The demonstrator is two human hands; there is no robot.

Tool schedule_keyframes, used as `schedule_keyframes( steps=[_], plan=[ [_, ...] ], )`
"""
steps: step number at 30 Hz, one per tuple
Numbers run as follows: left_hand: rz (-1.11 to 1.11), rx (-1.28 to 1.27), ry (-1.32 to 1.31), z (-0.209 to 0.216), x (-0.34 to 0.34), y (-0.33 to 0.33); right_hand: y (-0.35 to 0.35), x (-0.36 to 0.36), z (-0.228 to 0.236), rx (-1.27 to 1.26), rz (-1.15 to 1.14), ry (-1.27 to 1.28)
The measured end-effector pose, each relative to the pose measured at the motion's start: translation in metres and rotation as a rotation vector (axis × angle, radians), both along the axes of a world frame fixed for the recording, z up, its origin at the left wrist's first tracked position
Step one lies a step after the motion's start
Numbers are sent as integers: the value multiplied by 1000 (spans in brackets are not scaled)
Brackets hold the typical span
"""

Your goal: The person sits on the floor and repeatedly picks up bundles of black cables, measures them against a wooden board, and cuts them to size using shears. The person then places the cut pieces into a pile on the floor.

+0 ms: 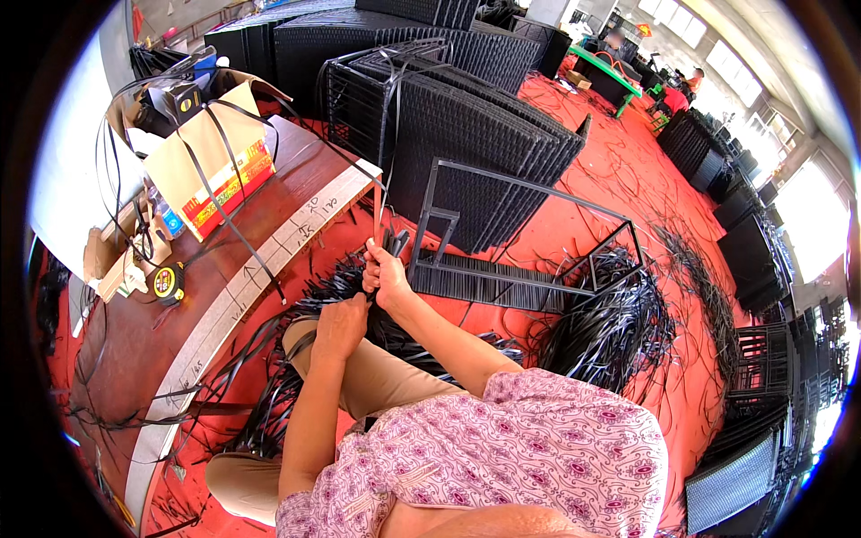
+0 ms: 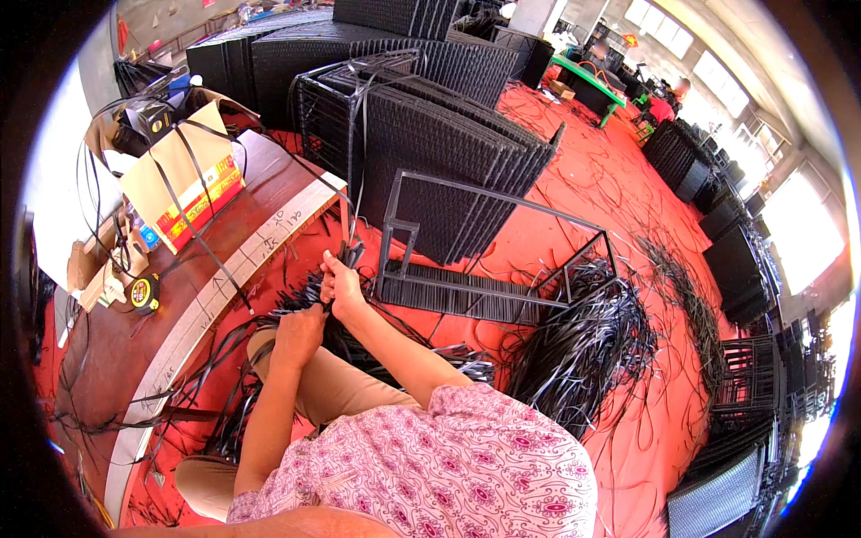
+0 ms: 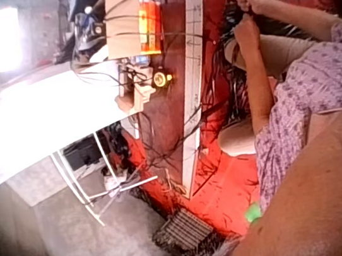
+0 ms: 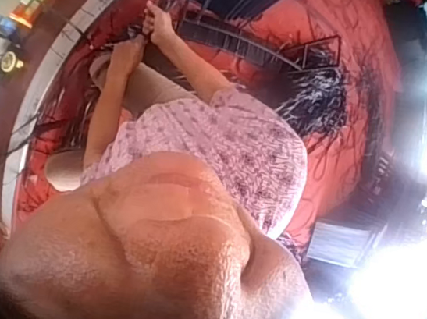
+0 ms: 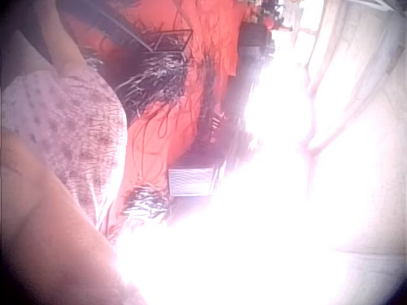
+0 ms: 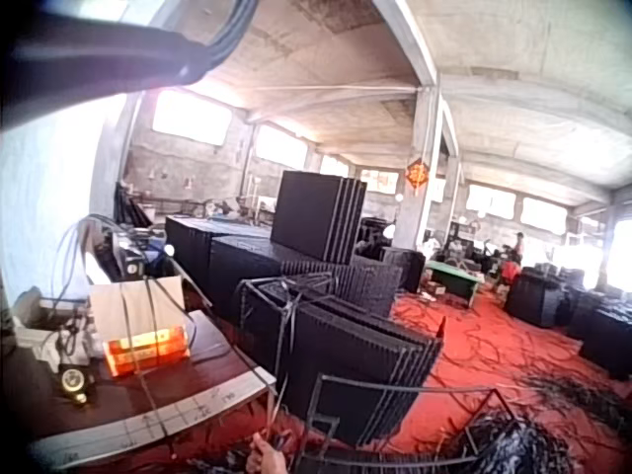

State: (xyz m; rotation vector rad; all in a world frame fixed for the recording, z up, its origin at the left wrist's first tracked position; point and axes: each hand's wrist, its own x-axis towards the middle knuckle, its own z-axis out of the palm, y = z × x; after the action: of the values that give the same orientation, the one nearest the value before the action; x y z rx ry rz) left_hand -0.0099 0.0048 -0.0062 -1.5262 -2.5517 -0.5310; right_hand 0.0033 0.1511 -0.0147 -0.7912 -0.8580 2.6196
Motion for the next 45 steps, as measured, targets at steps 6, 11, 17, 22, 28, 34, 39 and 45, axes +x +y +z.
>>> schedule_keyframes(
  steps=[6, 11, 17, 22, 28, 34, 39, 45],
  plan=[
    [-1, -19, 11, 4, 1, 0, 0, -3, -2, 71, 1, -41],
    [7, -25, -7, 1, 0, 0, -3, -4, 0, 102, 3, -14],
    [8, -24, -17, 2, 0, 0, -1, -4, -3, 79, 3, -33],
    [3, -17, 1, 1, 0, -1, -2, -4, -3, 68, -14, -32],
    [10, -27, 10, 2, 0, -1, -4, -2, 4, 63, -15, -51],
    [3, -3, 13, -1, 0, 0, -3, -3, -1, 74, -20, -32],
    [0, -8, -17, -2, -1, -1, -3, -2, -1, 68, -21, -31],
    [5, -39, -11, -3, -2, 0, -3, -2, -1, 52, -21, -34]
  ],
)
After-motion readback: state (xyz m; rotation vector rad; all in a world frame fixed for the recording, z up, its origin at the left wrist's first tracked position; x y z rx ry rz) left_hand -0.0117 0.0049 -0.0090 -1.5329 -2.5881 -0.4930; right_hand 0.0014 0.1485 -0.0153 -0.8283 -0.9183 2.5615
